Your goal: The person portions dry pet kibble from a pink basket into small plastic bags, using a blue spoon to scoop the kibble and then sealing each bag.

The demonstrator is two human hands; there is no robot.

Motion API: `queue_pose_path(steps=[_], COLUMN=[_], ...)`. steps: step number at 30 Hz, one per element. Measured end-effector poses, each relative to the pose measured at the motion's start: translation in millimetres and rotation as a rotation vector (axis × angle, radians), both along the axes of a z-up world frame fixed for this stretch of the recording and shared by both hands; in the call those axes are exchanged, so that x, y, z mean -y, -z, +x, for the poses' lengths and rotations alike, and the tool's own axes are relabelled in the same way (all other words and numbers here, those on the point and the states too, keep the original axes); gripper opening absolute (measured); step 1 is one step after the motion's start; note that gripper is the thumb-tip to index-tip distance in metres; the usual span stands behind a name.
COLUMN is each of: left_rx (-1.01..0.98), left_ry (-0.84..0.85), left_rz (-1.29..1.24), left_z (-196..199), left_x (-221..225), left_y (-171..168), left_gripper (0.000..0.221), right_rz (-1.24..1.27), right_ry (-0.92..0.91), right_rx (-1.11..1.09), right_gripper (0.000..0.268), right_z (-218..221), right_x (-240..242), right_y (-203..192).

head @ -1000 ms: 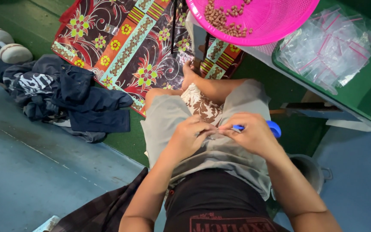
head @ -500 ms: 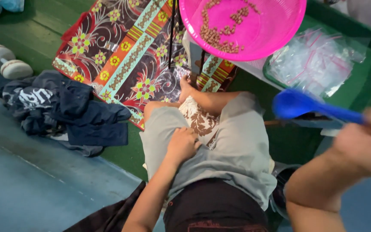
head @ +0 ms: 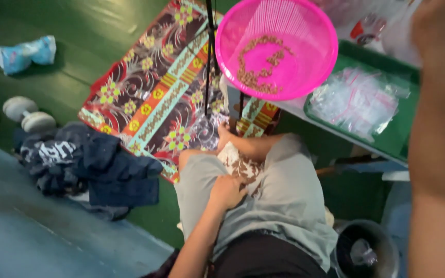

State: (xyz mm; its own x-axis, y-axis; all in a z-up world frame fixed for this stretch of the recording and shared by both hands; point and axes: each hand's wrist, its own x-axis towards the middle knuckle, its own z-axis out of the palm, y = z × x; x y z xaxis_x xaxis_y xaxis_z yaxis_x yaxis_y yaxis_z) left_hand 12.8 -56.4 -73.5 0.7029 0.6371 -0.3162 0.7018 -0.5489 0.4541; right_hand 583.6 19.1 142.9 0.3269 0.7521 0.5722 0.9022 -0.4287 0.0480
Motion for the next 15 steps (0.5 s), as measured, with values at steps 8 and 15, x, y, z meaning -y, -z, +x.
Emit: queue_pose_path(steps=[8,15], left_rx=[0.014,-0.015], left_ry=[0.031,0.027], left_rz=[0.053,0.083], left_z=[4,5], left_x=[-1,-3], left_y=[14,19], left_gripper=[0.035,0.033], right_rz=[-0.944,-0.806], right_ry=[0.213,0.216], right_rx=[-0.390,-0.477], right_gripper=[0.061,0.026], right_z=[-149,-144], right_x=[23,47], right_y=[32,57])
